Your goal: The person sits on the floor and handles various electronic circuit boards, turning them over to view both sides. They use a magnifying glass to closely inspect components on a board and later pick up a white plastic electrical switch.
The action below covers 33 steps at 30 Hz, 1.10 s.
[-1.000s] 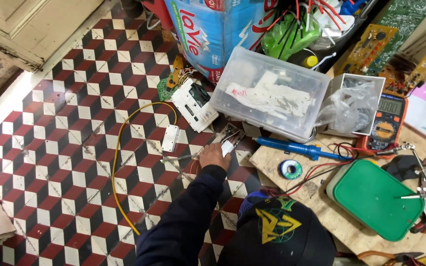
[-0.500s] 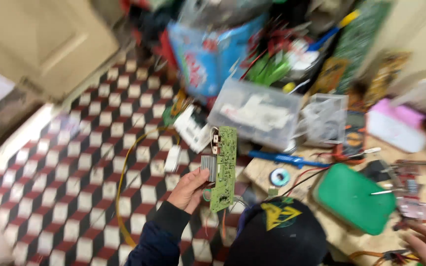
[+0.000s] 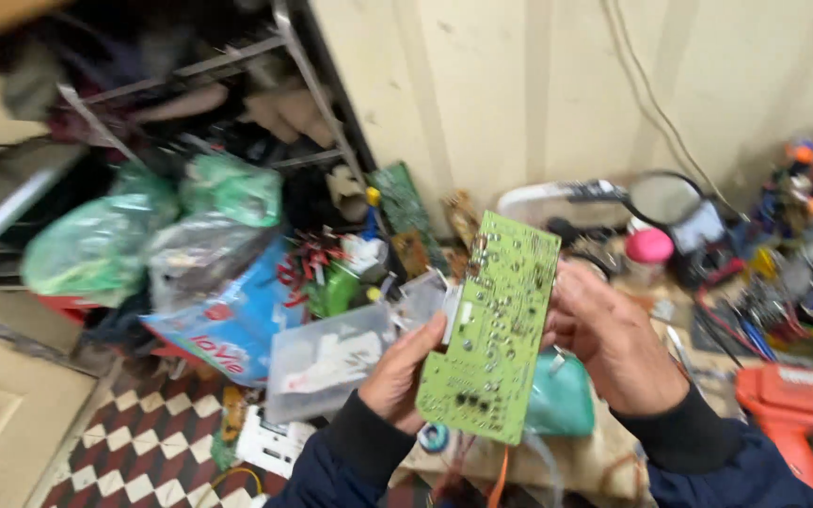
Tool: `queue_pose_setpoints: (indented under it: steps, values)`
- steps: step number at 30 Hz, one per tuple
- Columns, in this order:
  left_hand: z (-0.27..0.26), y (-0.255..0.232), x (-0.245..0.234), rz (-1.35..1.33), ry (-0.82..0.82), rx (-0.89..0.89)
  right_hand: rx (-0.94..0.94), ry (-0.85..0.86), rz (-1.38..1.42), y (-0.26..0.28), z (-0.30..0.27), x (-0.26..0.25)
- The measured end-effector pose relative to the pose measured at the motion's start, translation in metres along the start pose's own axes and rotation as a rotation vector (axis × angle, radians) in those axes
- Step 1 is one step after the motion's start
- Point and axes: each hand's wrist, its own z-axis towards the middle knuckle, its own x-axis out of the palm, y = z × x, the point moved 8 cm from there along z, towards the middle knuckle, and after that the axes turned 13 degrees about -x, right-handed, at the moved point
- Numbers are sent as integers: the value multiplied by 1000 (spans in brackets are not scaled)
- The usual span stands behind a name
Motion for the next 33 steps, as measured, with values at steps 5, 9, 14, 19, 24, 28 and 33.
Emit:
queue_pose_setpoints:
  steps: [5,9,14,19,24,28,33]
  values:
    - [57,49,28,-71,-61,-177,20,-300,-164,-32,-9,-98]
    - [95,74,23,22,-87,-286,68,-473,-118,-35,-19,-127]
    - [109,82,38,113,-83,-401,36,-593,-144,-47,-25,-164]
    - [106,84,20,314,-239,-476,106,-580,-261,-36,-25,-148]
    - [108,87,-9,360,-240,-410,95,-512,-411,-49,-30,-151]
    - [97,76,-10,500,-204,-388,60,-444,-508,-49,-29,-141]
    - [90,77,-21,531,-191,-329,-20,-371,-568,-53,-28,-141]
